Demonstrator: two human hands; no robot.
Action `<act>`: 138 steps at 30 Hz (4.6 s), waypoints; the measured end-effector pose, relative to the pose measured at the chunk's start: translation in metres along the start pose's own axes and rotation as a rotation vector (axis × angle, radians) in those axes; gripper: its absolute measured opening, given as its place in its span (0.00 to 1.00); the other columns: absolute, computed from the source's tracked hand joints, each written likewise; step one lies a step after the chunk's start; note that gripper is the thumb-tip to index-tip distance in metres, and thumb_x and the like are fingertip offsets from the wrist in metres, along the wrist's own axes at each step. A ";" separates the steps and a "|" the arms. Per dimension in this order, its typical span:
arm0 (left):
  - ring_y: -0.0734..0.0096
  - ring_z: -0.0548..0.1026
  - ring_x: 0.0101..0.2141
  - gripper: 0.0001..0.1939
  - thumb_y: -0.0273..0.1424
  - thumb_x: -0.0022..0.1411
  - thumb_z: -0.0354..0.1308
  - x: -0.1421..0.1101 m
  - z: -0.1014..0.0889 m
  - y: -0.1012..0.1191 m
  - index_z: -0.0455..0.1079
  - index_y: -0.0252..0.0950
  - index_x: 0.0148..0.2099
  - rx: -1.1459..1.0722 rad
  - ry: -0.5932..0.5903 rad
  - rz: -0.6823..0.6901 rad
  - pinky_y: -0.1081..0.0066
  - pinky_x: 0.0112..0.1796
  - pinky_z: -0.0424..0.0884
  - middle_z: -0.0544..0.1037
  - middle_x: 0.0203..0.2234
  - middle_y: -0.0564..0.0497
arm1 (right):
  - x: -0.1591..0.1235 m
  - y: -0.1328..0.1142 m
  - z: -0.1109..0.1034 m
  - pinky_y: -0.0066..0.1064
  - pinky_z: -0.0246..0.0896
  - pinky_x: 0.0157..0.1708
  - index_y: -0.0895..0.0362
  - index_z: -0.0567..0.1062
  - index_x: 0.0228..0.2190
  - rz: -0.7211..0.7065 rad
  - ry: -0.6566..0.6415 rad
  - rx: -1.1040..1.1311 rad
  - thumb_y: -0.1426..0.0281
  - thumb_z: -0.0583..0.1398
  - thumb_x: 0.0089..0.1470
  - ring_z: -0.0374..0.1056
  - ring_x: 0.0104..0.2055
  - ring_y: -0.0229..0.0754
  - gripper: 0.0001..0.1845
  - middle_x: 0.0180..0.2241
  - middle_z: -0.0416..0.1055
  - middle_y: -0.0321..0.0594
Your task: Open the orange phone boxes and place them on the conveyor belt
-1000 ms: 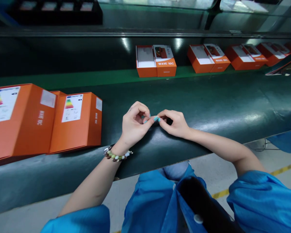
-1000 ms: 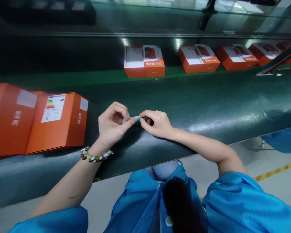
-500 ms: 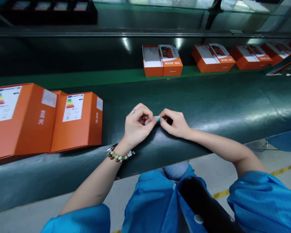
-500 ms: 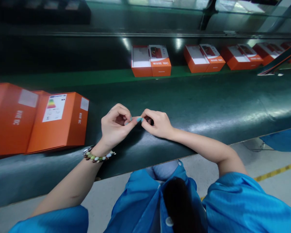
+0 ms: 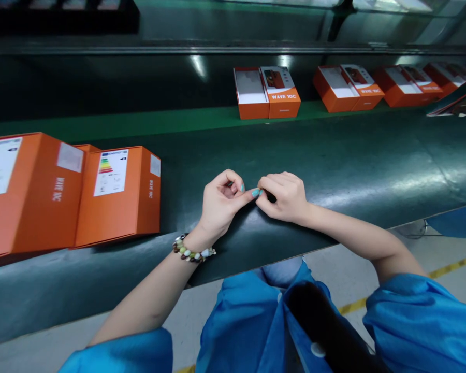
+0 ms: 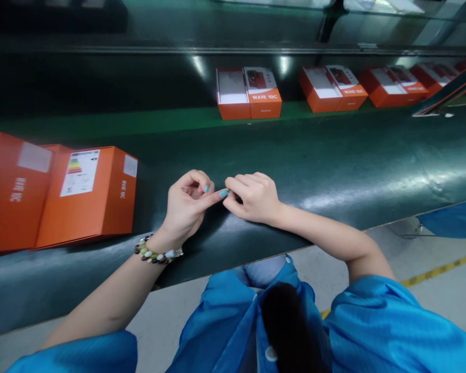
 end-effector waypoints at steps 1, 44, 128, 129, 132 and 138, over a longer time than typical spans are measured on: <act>0.80 0.60 0.25 0.26 0.29 0.38 0.81 -0.001 0.001 0.000 0.63 0.34 0.25 -0.027 0.001 -0.023 0.79 0.27 0.59 0.62 0.23 0.57 | 0.001 -0.002 -0.002 0.35 0.52 0.30 0.56 0.68 0.25 -0.018 0.015 -0.026 0.75 0.55 0.55 0.61 0.25 0.38 0.07 0.22 0.65 0.34; 0.84 0.61 0.21 0.27 0.25 0.41 0.80 -0.010 0.017 0.019 0.60 0.36 0.27 -0.272 -0.203 -0.256 0.83 0.26 0.73 0.57 0.21 0.60 | 0.006 -0.008 0.002 0.28 0.63 0.35 0.57 0.67 0.38 0.195 -0.293 1.013 0.70 0.60 0.60 0.63 0.33 0.35 0.06 0.35 0.67 0.36; 0.82 0.60 0.21 0.23 0.24 0.39 0.80 -0.006 0.010 -0.002 0.66 0.35 0.30 -0.100 -0.184 -0.221 0.82 0.26 0.61 0.60 0.18 0.61 | 0.001 -0.006 0.010 0.25 0.47 0.23 0.56 0.63 0.28 0.317 -0.380 0.875 0.74 0.57 0.44 0.52 0.20 0.31 0.06 0.21 0.55 0.26; 0.82 0.60 0.21 0.23 0.24 0.39 0.80 -0.006 0.009 -0.002 0.66 0.35 0.30 -0.100 -0.185 -0.221 0.82 0.26 0.61 0.60 0.18 0.61 | 0.001 -0.006 0.010 0.24 0.47 0.23 0.56 0.62 0.28 0.311 -0.376 0.871 0.74 0.56 0.44 0.51 0.20 0.31 0.06 0.21 0.54 0.26; 0.83 0.58 0.21 0.24 0.24 0.39 0.80 -0.008 0.009 -0.002 0.66 0.34 0.30 -0.117 -0.198 -0.223 0.83 0.25 0.60 0.60 0.18 0.61 | 0.000 -0.005 0.009 0.24 0.47 0.23 0.56 0.63 0.28 0.286 -0.342 0.852 0.76 0.56 0.45 0.52 0.21 0.31 0.06 0.21 0.54 0.26; 0.82 0.58 0.22 0.23 0.27 0.42 0.80 -0.003 0.013 0.001 0.66 0.35 0.31 -0.099 -0.183 -0.205 0.81 0.26 0.62 0.59 0.20 0.60 | -0.002 0.001 0.012 0.25 0.52 0.26 0.57 0.67 0.32 0.301 -0.364 0.925 0.76 0.55 0.49 0.56 0.23 0.32 0.06 0.24 0.60 0.28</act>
Point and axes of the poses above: each hand's wrist, its own x-axis towards the middle knuckle, its own z-axis out of the palm, y = z × x, the point moved 6 cm from there along x, towards the middle knuckle
